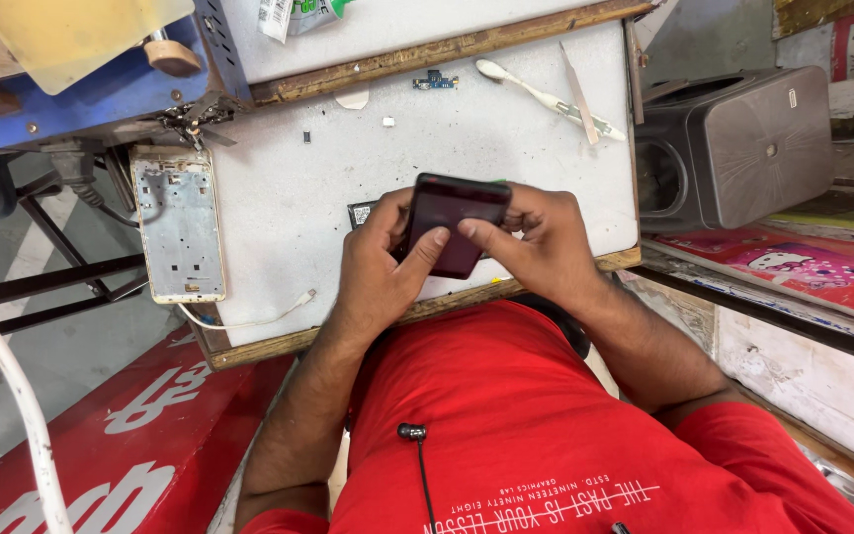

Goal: The person reassembles a disassembled smartphone on a workbench. They connect internal components, place the back cover, and insert a SIM card. The phone powers on and displays the boot logo.

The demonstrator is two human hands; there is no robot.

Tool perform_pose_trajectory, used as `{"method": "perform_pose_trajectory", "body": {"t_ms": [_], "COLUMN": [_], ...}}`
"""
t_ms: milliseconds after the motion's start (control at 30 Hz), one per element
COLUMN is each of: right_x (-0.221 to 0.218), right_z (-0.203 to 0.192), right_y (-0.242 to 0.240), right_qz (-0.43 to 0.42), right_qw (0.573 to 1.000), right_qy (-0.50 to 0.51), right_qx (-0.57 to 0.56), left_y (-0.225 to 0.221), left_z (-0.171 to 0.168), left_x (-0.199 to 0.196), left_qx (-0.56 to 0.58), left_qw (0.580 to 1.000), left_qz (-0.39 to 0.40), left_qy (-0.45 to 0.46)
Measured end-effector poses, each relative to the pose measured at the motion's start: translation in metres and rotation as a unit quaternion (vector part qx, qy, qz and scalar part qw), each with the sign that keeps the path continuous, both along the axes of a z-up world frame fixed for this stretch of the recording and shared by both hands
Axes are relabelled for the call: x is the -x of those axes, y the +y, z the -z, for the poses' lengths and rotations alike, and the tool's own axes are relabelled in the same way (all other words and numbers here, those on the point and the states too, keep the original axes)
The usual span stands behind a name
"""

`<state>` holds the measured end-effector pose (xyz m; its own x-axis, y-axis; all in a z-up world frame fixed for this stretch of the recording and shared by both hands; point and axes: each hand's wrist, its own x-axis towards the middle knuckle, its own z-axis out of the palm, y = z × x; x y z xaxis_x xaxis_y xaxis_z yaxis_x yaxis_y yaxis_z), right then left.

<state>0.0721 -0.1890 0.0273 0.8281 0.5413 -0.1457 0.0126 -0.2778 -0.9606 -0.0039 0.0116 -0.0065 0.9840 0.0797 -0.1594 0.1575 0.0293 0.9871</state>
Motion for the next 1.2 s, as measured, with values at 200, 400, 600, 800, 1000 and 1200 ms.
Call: {"method": "perform_pose_trajectory", "body": {"t_ms": [200, 400, 600, 800, 1000, 1200], "right_x": [0.011, 0.022, 0.019, 0.016, 0.026, 0.047], "right_z": [-0.026, -0.021, -0.013, -0.011, -0.012, -0.007], "right_y": [0.019, 0.025, 0.022, 0.019, 0.025, 0.026], "right_qz": [-0.016, 0.012, 0.015, 0.013, -0.01, -0.028], "right_qw": [0.984, 0.967, 0.961, 0.962, 0.944, 0.961], "right_qy": [-0.177, -0.236, -0.258, -0.259, -0.305, -0.263], "right_qx": [0.022, 0.098, 0.095, 0.091, 0.124, 0.082], "left_y": [-0.011, -0.023, -0.029, -0.038, -0.048, -0.044], "left_z": [0.017, 0.024, 0.028, 0.019, -0.005, -0.005], "left_x": [0.001, 0.004, 0.004, 0.004, 0.003, 0.012], "left_qx": [0.28, 0.37, 0.372, 0.285, 0.319, 0.301], "left_qw": [0.957, 0.923, 0.921, 0.954, 0.937, 0.927], "left_qz": [-0.069, -0.106, -0.115, -0.094, -0.142, -0.225], "left_qy": [-0.026, -0.005, 0.01, -0.002, -0.019, -0.002]}}
